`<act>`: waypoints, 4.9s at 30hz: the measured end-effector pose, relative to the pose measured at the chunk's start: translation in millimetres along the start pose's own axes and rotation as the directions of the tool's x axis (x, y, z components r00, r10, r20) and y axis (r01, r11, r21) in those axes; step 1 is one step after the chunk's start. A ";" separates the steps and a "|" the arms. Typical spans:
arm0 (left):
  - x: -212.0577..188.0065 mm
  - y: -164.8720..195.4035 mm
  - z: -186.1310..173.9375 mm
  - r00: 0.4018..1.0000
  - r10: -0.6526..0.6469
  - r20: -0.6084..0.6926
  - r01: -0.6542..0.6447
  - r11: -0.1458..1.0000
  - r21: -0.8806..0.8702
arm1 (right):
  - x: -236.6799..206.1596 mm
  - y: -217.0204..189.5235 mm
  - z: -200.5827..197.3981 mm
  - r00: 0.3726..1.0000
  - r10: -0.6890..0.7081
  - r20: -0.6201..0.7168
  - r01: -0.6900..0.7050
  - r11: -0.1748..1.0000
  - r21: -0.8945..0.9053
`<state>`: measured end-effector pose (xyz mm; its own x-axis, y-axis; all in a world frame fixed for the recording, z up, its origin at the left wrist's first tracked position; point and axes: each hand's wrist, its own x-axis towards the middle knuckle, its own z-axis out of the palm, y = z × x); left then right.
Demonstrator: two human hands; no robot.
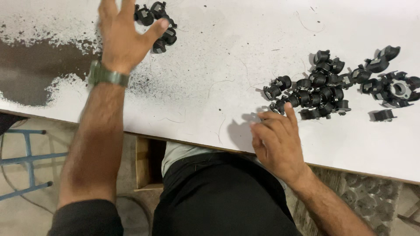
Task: The person repeatedly picks small black plastic components from a pile on a white table, uses a small tool to manipulate or adjust them, and places them into a growing stack. The process is repetitive and focused on individual units.
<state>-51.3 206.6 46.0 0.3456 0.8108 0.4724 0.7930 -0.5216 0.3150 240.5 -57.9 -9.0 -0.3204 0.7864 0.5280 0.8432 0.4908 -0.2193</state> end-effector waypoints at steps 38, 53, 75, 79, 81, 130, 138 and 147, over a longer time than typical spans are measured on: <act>-126.6 166.4 -1.2 0.796 -0.013 0.605 0.217 0.939 -0.265 | -37.4 -14.8 -22.0 0.974 0.218 -0.054 -0.207 0.965 0.159; -120.7 175.0 28.3 0.815 -0.032 0.579 0.141 0.979 -0.145 | -5.1 -33.8 1.0 0.934 0.356 -0.026 -0.357 0.934 -0.018; -146.0 162.0 -9.1 0.908 0.401 0.121 -0.355 0.890 -0.286 | -12.2 -27.4 -3.4 0.941 0.336 -0.034 -0.337 0.941 -0.023; -149.9 161.9 -2.2 0.829 0.547 0.113 -0.521 0.831 -0.197 | -8.0 -29.4 -4.2 0.945 0.325 -0.027 -0.326 0.945 -0.031; -150.0 160.1 3.4 0.823 0.558 0.106 -0.531 0.822 -0.205 | -7.7 -30.0 -4.6 0.945 0.327 -0.032 -0.328 0.944 -0.044; -182.3 160.7 31.6 0.973 0.198 0.115 -0.126 0.882 -0.454 | -44.7 -41.3 28.8 0.974 0.145 -0.175 -0.106 0.971 0.213; -183.7 159.0 33.1 0.970 0.215 0.116 -0.135 0.868 -0.478 | -32.8 -47.4 22.9 0.969 0.204 -0.139 -0.180 0.970 0.163; -168.3 155.3 21.9 0.962 0.252 0.105 -0.188 0.891 -0.413 | -25.6 -35.2 4.4 0.958 0.236 -0.164 -0.228 0.971 0.064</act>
<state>24.7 -5.0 -2.6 0.5847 0.6768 0.4472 0.4345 -0.7268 0.5319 217.2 -93.7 -18.4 -0.0372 0.8074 0.5888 0.8646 0.3215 -0.3862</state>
